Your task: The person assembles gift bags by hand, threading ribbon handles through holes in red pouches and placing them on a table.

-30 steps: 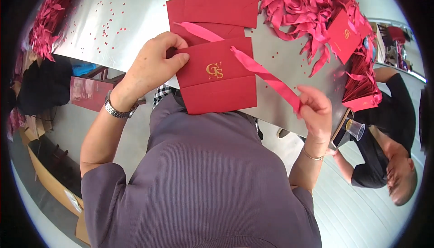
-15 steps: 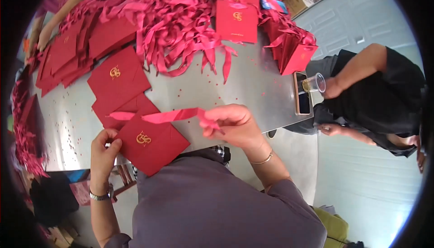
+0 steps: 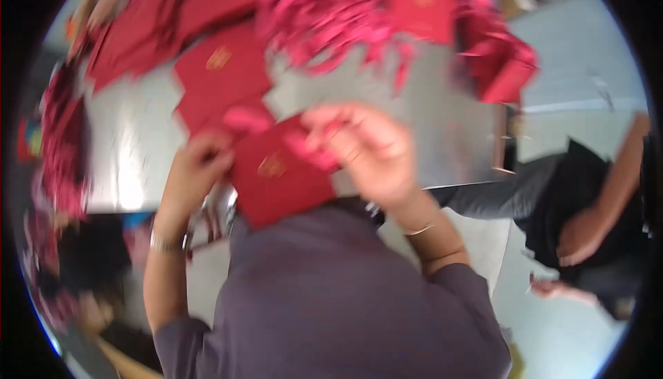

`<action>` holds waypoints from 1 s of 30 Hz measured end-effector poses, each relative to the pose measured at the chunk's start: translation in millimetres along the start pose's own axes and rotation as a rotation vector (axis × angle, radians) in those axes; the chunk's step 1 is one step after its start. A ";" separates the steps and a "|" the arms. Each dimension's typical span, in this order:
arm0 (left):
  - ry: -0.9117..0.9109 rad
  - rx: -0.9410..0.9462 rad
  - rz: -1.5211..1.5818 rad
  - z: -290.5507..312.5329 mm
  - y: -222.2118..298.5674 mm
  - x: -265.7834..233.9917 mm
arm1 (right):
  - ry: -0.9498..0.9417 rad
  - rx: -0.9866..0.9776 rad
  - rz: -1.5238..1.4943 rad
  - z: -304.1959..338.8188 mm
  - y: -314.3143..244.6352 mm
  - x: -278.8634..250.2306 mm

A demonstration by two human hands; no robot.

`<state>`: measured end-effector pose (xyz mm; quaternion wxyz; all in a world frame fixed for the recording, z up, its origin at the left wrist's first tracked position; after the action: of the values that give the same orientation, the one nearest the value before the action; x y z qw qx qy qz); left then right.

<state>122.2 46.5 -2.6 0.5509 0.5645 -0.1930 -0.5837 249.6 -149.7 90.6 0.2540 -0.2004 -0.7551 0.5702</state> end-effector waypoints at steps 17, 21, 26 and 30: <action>0.104 -0.065 0.363 7.6 -14.8 6.9 | -0.121 -0.144 0.909 -20.6 74.5 79.4; 0.099 -0.040 0.345 6.2 -12.9 11.0 | -0.120 -0.144 0.886 -21.3 77.8 77.1; 0.157 -0.028 0.300 7.3 -15.3 10.8 | -0.174 -0.112 0.936 -20.6 80.5 81.0; 0.383 0.240 -0.061 23.2 26.6 2.0 | -0.214 0.034 0.952 -27.8 78.0 82.4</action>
<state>113.7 27.1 25.8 0.4885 0.7319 -0.1359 -0.4552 202.6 -58.8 34.4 -0.1110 -0.4596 -0.5918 0.6528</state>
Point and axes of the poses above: each hand's wrist, its own z-axis away from the middle knuckle, its own x-axis out of the palm, y = z × x, the point moved 10 cm from there along -z, towards the middle knuckle, and after that the axes turned 1 degree about z, right-handed, at the moved point
